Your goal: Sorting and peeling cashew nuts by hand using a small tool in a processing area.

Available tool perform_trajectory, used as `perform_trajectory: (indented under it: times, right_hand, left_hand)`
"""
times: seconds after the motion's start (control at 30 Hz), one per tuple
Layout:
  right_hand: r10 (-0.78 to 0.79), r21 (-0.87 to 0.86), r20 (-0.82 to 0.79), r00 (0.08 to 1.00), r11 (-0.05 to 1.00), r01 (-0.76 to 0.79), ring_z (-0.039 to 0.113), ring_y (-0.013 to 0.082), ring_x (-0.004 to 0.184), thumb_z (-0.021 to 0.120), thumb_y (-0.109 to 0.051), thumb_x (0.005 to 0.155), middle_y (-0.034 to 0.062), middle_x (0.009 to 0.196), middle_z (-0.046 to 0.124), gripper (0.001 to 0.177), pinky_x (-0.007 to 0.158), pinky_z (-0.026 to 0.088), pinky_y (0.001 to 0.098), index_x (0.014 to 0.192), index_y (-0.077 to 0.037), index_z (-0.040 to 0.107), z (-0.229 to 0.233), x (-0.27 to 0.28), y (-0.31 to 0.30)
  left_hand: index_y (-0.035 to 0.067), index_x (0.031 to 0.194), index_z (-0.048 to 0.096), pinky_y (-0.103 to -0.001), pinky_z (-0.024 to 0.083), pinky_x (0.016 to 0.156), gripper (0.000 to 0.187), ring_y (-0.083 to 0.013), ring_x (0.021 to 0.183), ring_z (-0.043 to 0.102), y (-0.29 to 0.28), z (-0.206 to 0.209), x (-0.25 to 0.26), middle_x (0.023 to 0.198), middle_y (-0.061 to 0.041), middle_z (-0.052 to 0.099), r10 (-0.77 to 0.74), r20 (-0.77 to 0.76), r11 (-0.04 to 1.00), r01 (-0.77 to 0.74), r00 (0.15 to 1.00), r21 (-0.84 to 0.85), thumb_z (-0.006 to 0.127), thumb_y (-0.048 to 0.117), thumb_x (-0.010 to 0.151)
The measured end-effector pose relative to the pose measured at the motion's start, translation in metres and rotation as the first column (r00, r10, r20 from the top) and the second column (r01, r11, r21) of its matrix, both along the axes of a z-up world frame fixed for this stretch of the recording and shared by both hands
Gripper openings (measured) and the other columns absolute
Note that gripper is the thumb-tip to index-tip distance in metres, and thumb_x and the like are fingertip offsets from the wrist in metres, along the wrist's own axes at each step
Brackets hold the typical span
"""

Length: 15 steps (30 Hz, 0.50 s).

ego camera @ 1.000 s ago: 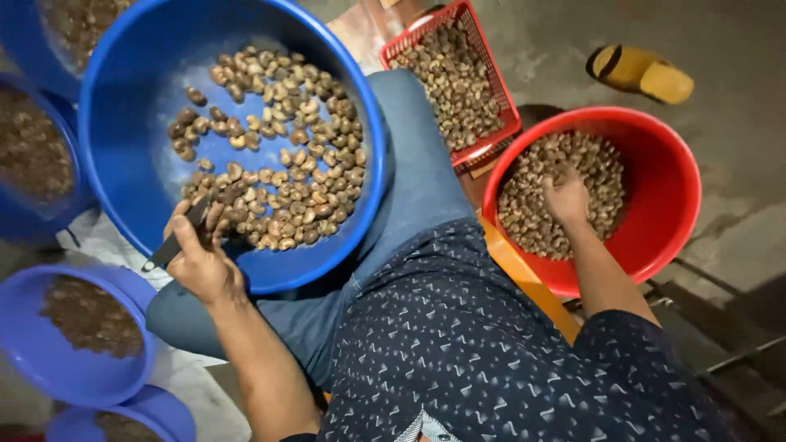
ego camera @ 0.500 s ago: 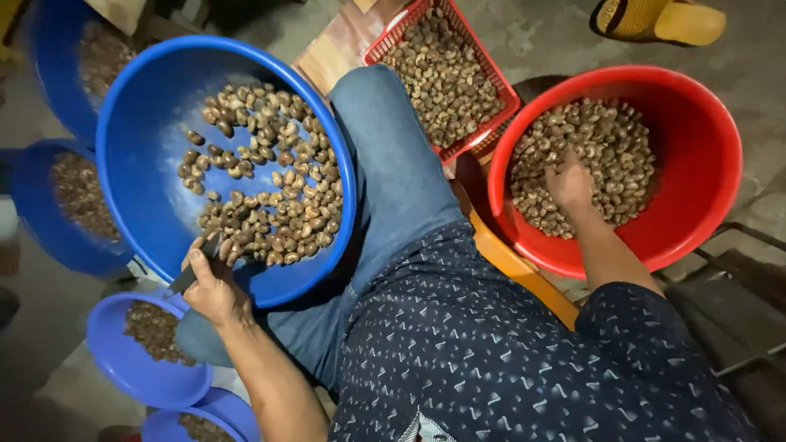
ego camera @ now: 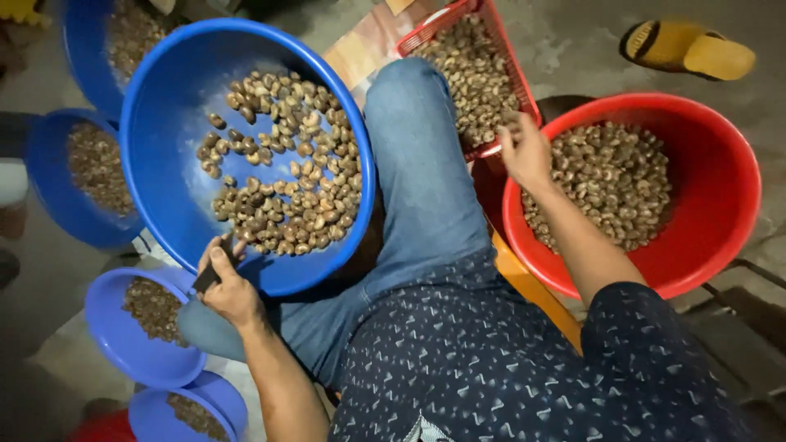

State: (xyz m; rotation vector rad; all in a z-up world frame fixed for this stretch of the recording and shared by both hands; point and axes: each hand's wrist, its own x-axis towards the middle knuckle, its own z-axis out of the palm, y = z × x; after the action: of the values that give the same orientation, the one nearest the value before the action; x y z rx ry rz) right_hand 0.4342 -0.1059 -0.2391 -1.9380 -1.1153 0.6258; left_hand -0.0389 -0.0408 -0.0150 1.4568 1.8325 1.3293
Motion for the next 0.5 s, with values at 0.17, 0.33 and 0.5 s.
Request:
perform_trajectory:
  times: [0.17,0.33,0.5]
  right_hand:
    - [0.174,0.124,-0.037,0.984,0.978,-0.169,0.064,0.0565,0.097,0.067,-0.009,0.098,0.0344,0.097,0.067,0.022,0.080,0.051,0.0629,0.117,-0.001,0.061,-0.011,-0.040,0.069]
    - [0.059,0.061,-0.646,0.761,0.998,-0.025,0.063,0.0315,0.109,0.057,-0.023,0.096,0.0118,0.115,0.069,0.033,0.096,0.047,0.0403,0.124,-0.010,0.067,-0.035,-0.054,0.113]
    - [0.366,0.216,-0.057,0.929,0.913,-0.346,0.052,0.0350,0.121,0.057,-0.011,0.100,0.0134,0.137,0.057,0.037,0.099,0.044,0.0410,0.136,-0.003,0.057,-0.068,-0.042,0.161]
  left_hand:
    - [-0.004,0.125,0.067,-0.027,0.062,0.071,0.027,-0.0278,0.088,0.076,0.002,0.011,0.019,0.117,-0.025,0.071,0.057,-0.133,0.995,-0.067,0.989,-0.074,0.056,0.018,0.114]
    - [-0.006,0.133,0.063,-0.031,0.059,0.075,0.035,-0.0257,0.084,0.072,0.003,0.011,0.023,0.114,-0.023,0.070,0.045,-0.281,0.986,-0.088,0.959,-0.142,0.048,0.019,0.115]
    - [-0.011,0.136,0.058,-0.030,0.054,0.080,0.035,-0.0217,0.082,0.069,0.003,0.013,0.031,0.111,-0.019,0.071,-0.031,-0.351,0.980,-0.041,0.936,-0.197,0.044,0.013,0.115]
